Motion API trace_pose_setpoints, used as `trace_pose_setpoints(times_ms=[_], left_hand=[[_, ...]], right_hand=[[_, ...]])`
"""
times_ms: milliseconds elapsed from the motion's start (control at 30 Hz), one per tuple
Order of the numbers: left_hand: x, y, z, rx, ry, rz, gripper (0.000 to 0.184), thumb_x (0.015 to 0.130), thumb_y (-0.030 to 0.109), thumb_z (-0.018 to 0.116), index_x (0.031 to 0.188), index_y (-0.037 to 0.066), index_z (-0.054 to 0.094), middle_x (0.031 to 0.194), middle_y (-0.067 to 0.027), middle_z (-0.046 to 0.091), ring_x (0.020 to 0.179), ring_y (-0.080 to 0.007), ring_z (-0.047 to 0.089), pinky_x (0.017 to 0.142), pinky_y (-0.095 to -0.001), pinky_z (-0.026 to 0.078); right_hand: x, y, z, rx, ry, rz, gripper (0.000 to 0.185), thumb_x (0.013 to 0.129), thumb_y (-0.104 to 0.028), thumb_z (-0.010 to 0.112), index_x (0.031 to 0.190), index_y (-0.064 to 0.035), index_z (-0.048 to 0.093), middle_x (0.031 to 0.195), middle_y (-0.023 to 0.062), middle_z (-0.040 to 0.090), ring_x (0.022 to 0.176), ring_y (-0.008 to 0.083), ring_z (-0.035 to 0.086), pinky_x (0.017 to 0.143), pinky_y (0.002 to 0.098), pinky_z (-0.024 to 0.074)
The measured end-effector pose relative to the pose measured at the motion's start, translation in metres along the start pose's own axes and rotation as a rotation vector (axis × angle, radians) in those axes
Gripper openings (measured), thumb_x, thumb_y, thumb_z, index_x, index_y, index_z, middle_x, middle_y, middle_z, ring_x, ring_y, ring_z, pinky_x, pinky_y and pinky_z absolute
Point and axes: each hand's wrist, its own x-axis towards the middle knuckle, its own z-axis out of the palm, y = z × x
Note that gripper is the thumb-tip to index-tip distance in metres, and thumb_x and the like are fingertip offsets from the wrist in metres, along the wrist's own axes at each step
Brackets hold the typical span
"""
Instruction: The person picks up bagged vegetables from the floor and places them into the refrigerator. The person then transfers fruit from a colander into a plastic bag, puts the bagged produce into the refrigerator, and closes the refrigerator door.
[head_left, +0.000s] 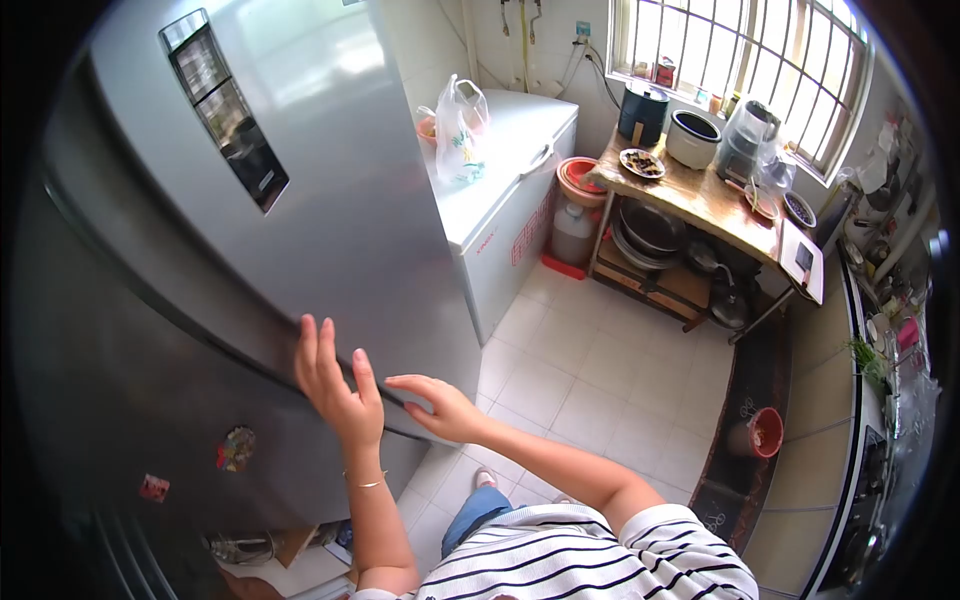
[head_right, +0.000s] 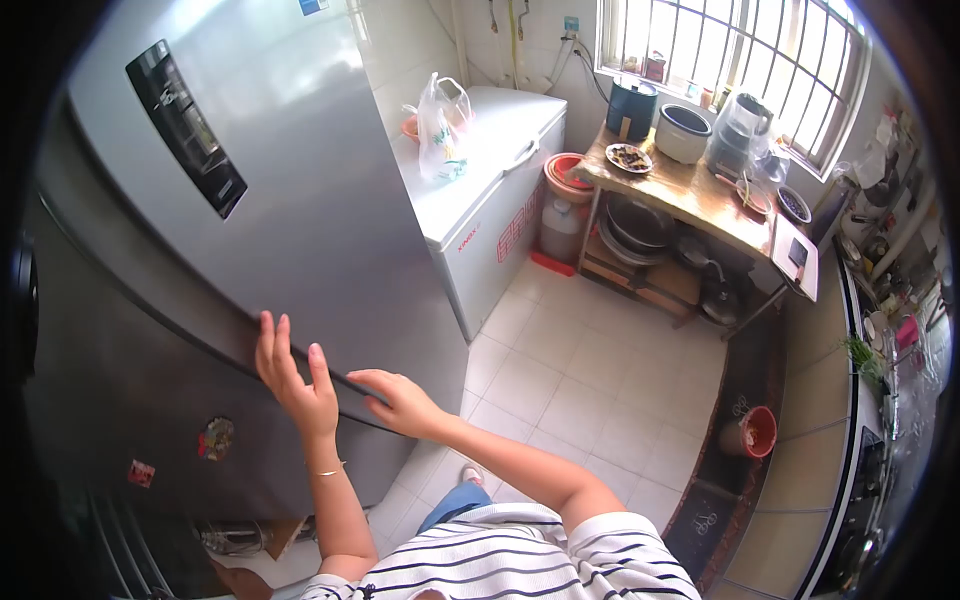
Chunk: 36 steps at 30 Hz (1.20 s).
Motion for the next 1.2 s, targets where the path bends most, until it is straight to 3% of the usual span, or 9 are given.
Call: trace_pose_setpoints(times_ms=[100, 200, 267, 333, 500, 633, 767, 933, 1200], left_hand=[[0.014, -0.039, 0.004, 0.115, -0.007, -0.001, 0.051, 0.09, 0.014, 0.055, 0.138, 0.002, 0.042, 0.146, -0.014, 0.039, 0.132, -0.0365, 0.036, 0.107, -0.0457, 0.03], [0.023, -0.074, 0.02, 0.201, 0.04, -0.062, 0.06, 0.091, 0.016, 0.055, 0.145, 0.004, 0.032, 0.152, -0.0125, 0.027, 0.137, -0.0403, 0.027, 0.111, -0.0485, 0.024], [0.028, -0.098, 0.029, 0.228, 0.069, -0.072, 0.06, 0.091, 0.016, 0.054, 0.145, 0.005, 0.031, 0.153, -0.0123, 0.025, 0.138, -0.0408, 0.025, 0.111, -0.0488, 0.023], [0.035, -0.114, 0.034, 0.264, 0.105, -0.112, 0.06, 0.092, 0.017, 0.054, 0.146, 0.005, 0.03, 0.154, -0.0122, 0.023, 0.14, -0.0416, 0.021, 0.111, -0.0496, 0.023], [0.052, -0.11, 0.038, 0.283, 0.141, -0.144, 0.055, 0.093, 0.016, 0.054, 0.144, 0.004, 0.035, 0.152, -0.0134, 0.028, 0.141, -0.038, 0.019, 0.112, -0.0479, 0.02], [0.07, -0.071, 0.059, 0.055, 0.111, -0.1, 0.052, 0.091, 0.009, 0.052, 0.14, -0.001, 0.038, 0.149, -0.0148, 0.034, 0.141, -0.039, 0.019, 0.113, -0.0489, 0.018], [0.09, -0.048, 0.131, -0.128, -0.032, -0.014, 0.045, 0.088, 0.005, 0.052, 0.132, -0.003, 0.047, 0.141, -0.016, 0.044, 0.137, -0.0366, 0.031, 0.111, -0.0465, 0.024], [0.117, -0.012, 0.24, -0.311, -0.075, -0.032, 0.032, 0.085, 0.001, 0.054, 0.118, -0.002, 0.054, 0.122, -0.014, 0.058, 0.116, -0.0317, 0.051, 0.101, -0.0419, 0.038], [0.187, 0.037, 0.422, -0.404, -0.214, -0.112, 0.033, 0.083, 0.004, 0.058, 0.115, -0.003, 0.053, 0.116, -0.0164, 0.058, 0.11, -0.033, 0.053, 0.097, -0.0416, 0.04]], right_hand=[[0.018, 0.021, -0.012, 0.018, 0.118, 0.222, 0.035, 0.087, -0.002, 0.054, 0.121, -0.0048, 0.058, 0.12, 0.0121, 0.062, 0.113, 0.024, 0.058, 0.093, 0.0344, 0.0463], [0.032, 0.048, -0.021, 0.041, 0.221, 0.277, 0.031, 0.088, -0.002, 0.053, 0.119, -0.004, 0.059, 0.115, 0.0102, 0.065, 0.11, 0.0207, 0.06, 0.092, 0.0313, 0.0467], [0.039, 0.065, -0.026, 0.046, 0.377, 0.257, 0.027, 0.087, -0.004, 0.052, 0.113, -0.0028, 0.061, 0.106, 0.0106, 0.068, 0.1, 0.0212, 0.064, 0.084, 0.0304, 0.0493], [0.047, 0.072, -0.035, 0.036, 0.419, 0.282, 0.026, 0.088, -0.004, 0.052, 0.112, -0.0022, 0.061, 0.105, 0.0102, 0.068, 0.099, 0.02, 0.064, 0.086, 0.0302, 0.0489], [0.075, 0.09, -0.068, -0.024, 0.523, 0.3, 0.023, 0.09, -0.006, 0.053, 0.11, -0.0011, 0.062, 0.101, 0.0092, 0.069, 0.094, 0.0167, 0.065, 0.085, 0.0288, 0.0483], [0.098, 0.101, -0.113, -0.011, 0.608, 0.264, 0.021, 0.09, -0.006, 0.053, 0.108, 0.0004, 0.063, 0.1, 0.0086, 0.07, 0.093, 0.0144, 0.064, 0.083, 0.0272, 0.0483], [0.115, 0.123, -0.17, 0.049, 0.669, 0.233, 0.021, 0.091, -0.005, 0.052, 0.108, 0.0016, 0.062, 0.098, 0.0098, 0.069, 0.094, 0.0146, 0.064, 0.085, 0.0264, 0.0475], [0.119, 0.169, -0.263, 0.119, 0.708, 0.257, 0.019, 0.091, -0.005, 0.051, 0.105, 0.0029, 0.062, 0.092, 0.0089, 0.067, 0.092, 0.0147, 0.063, 0.085, 0.0271, 0.0472], [0.147, 0.232, -0.414, 0.094, 0.654, 0.329, 0.018, 0.092, -0.007, 0.051, 0.101, 0.0024, 0.063, 0.086, 0.0059, 0.066, 0.083, 0.0119, 0.061, 0.078, 0.0246, 0.0464]])
